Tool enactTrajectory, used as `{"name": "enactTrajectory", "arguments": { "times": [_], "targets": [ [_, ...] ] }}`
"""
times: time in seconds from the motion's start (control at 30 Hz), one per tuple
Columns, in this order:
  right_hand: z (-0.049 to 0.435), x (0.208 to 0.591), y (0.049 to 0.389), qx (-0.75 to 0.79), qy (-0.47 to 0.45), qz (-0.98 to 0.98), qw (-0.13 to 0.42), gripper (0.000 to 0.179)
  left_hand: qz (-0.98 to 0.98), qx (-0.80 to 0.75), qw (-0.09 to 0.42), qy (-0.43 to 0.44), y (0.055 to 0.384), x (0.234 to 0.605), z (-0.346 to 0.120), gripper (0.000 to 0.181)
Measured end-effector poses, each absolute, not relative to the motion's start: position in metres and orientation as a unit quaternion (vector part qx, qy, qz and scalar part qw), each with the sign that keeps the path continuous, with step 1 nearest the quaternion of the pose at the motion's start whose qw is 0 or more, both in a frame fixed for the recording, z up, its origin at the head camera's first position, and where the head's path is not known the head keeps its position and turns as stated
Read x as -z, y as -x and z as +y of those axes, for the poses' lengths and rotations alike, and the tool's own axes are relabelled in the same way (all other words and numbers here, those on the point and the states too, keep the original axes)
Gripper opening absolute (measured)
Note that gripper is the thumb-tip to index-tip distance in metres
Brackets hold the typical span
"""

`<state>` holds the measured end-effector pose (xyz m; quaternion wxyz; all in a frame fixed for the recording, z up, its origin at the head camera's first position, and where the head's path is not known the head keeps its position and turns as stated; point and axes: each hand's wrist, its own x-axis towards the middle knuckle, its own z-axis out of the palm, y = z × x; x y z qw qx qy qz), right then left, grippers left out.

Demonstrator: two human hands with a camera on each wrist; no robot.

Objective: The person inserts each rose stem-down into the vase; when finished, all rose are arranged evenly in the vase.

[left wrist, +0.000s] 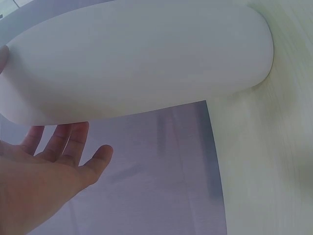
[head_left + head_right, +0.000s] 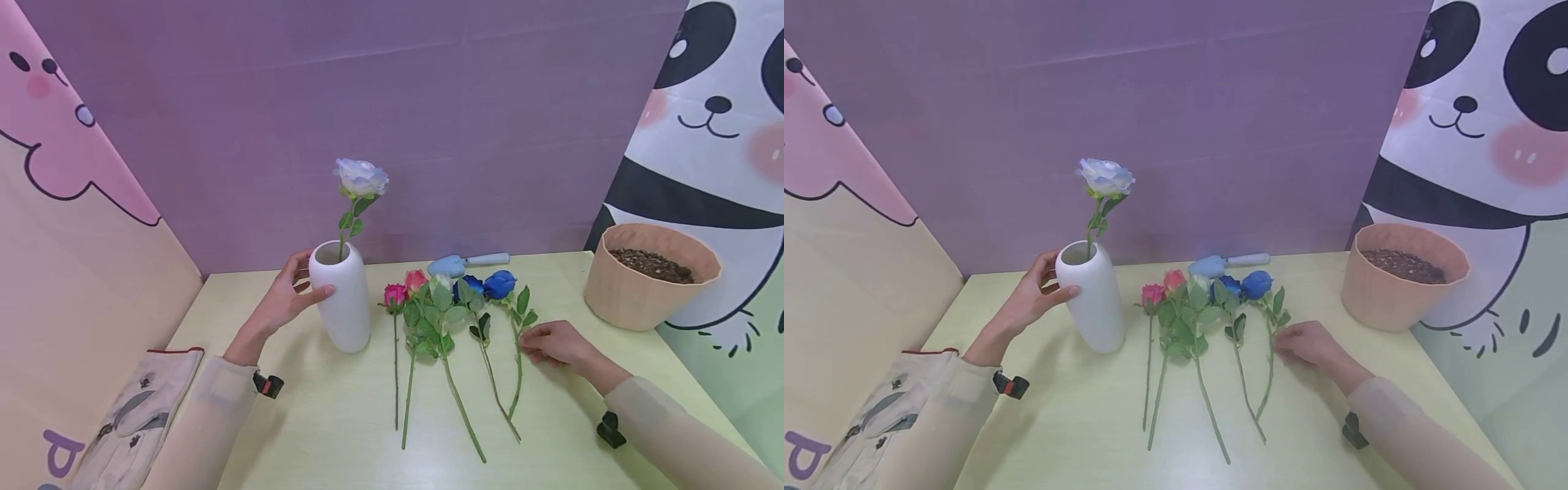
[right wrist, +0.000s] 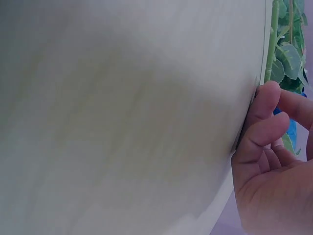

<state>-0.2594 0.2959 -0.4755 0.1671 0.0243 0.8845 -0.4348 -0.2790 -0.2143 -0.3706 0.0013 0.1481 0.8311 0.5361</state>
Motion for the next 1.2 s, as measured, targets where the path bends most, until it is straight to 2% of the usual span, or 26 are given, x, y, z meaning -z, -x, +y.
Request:
{"name": "enactTrajectory", "arguments": {
  "times": [0.8,1.1,1.2],
  "targets": [
    [0.289,0.487,0.274,0.391,-0.039,0.908,0.145,0.022,0.825,-0.545,0.002,-0.152,0.281,0.372,-0.215,0.082],
    [0.290,0.479,0.271,0.426,-0.051,0.888,0.162,0.021,0.829,-0.538,0.002,-0.151,0.281,0.373,-0.215,0.083],
    [0.291,0.476,0.270,0.453,-0.048,0.872,0.179,0.027,0.830,-0.537,0.002,-0.149,0.281,0.373,-0.215,0.083]
  ]
}}
